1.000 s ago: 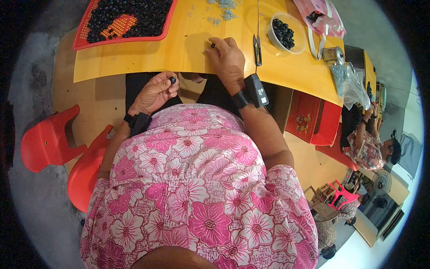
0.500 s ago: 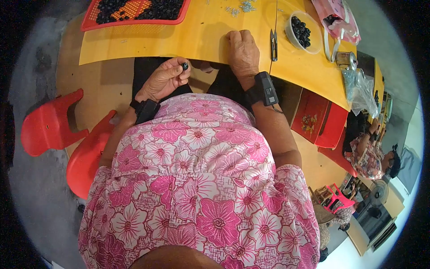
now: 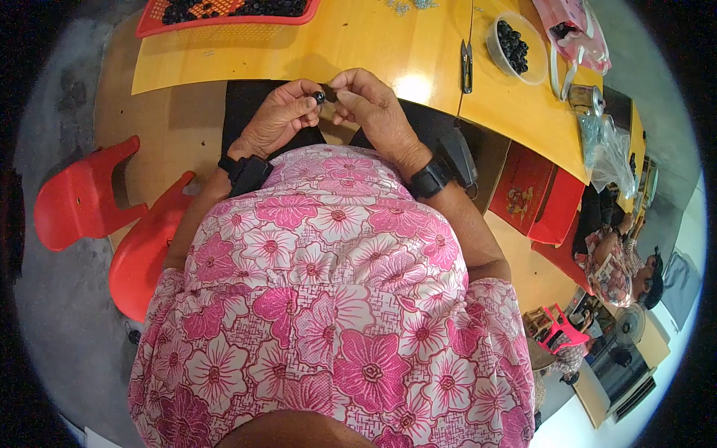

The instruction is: The person sorts small black plastic components by hand, placing them into a sorting tray.

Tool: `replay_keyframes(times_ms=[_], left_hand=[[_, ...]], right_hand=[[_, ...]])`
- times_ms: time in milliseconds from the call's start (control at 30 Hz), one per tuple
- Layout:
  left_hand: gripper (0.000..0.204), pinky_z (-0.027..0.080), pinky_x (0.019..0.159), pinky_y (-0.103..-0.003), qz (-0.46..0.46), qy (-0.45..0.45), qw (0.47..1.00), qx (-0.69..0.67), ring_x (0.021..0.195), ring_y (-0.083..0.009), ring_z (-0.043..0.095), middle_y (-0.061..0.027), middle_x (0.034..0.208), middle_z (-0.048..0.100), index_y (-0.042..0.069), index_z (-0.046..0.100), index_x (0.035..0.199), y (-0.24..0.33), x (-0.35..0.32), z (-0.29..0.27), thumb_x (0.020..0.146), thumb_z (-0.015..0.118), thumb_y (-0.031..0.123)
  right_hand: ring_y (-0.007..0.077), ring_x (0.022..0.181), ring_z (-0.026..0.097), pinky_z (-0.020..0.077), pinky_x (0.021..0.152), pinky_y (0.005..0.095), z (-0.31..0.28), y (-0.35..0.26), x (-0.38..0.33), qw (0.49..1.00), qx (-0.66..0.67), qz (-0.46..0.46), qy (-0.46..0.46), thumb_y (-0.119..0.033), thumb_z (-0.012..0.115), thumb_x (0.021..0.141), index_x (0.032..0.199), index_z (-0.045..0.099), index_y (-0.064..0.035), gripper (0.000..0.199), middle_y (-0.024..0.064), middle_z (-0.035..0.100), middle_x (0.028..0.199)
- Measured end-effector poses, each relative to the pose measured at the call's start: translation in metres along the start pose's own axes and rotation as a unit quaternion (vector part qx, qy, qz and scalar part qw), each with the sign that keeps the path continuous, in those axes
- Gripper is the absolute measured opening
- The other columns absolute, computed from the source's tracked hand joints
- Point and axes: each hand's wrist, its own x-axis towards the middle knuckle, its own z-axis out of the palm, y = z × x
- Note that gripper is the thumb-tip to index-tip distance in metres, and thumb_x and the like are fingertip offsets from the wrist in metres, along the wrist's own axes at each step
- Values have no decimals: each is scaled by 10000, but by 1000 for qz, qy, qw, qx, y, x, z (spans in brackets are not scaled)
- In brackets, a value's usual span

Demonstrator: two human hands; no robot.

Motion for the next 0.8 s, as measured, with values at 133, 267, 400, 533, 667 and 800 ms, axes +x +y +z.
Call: replay_keyframes(times_ms=[133, 267, 400, 533, 667, 800], left_hand=[[180, 427, 639, -197, -1, 8, 1000, 29, 690, -83, 502, 7, 800, 557, 42, 591, 1012, 2, -2, 2, 873, 626, 152], [168, 443, 643, -198, -8, 7, 998, 54, 697, -66, 516, 9, 826, 566, 28, 594, 1000, 2, -2, 2, 854, 634, 103], [176, 439, 633, -190, -9, 6, 997, 74, 691, -61, 521, 12, 817, 570, 27, 595, 1003, 2, -2, 2, 847, 639, 96], [179, 435, 623, -184, -9, 15, 997, 81, 675, -60, 521, 12, 811, 574, 28, 596, 1008, 3, -2, 5, 847, 638, 93], [180, 430, 621, -187, -8, 16, 996, 90, 678, -66, 521, 18, 805, 566, 39, 593, 1000, 3, -1, 4, 851, 645, 126], [178, 426, 626, -193, -5, 13, 995, 95, 683, -69, 519, 25, 798, 554, 53, 593, 989, 2, -2, 3, 858, 648, 160]], right_hand=[[99, 733, 535, 456, 696, 225, -1, 4, 2, 999, 33, 6, -10, -114, 497, 931, 1063, 493, -28, 158, 21, 528, 873], [96, 717, 525, 453, 681, 220, 1, 2, 3, 997, 68, 18, -19, -113, 529, 919, 1056, 496, -31, 163, 20, 529, 849], [94, 701, 521, 453, 668, 218, -1, 4, 3, 997, 72, 28, -13, -108, 533, 917, 1063, 501, -25, 171, 19, 535, 833], [93, 696, 521, 458, 670, 219, -3, 4, 4, 997, 67, 34, -10, -105, 533, 918, 1070, 509, -24, 174, 20, 542, 836], [98, 707, 517, 476, 697, 256, -7, 5, 6, 996, 74, 47, -14, -113, 535, 923, 1091, 518, -14, 196, 21, 549, 858], [103, 721, 512, 492, 726, 300, -9, 8, 6, 995, 86, 52, -18, -128, 533, 929, 1115, 515, -3, 225, 21, 551, 875]])
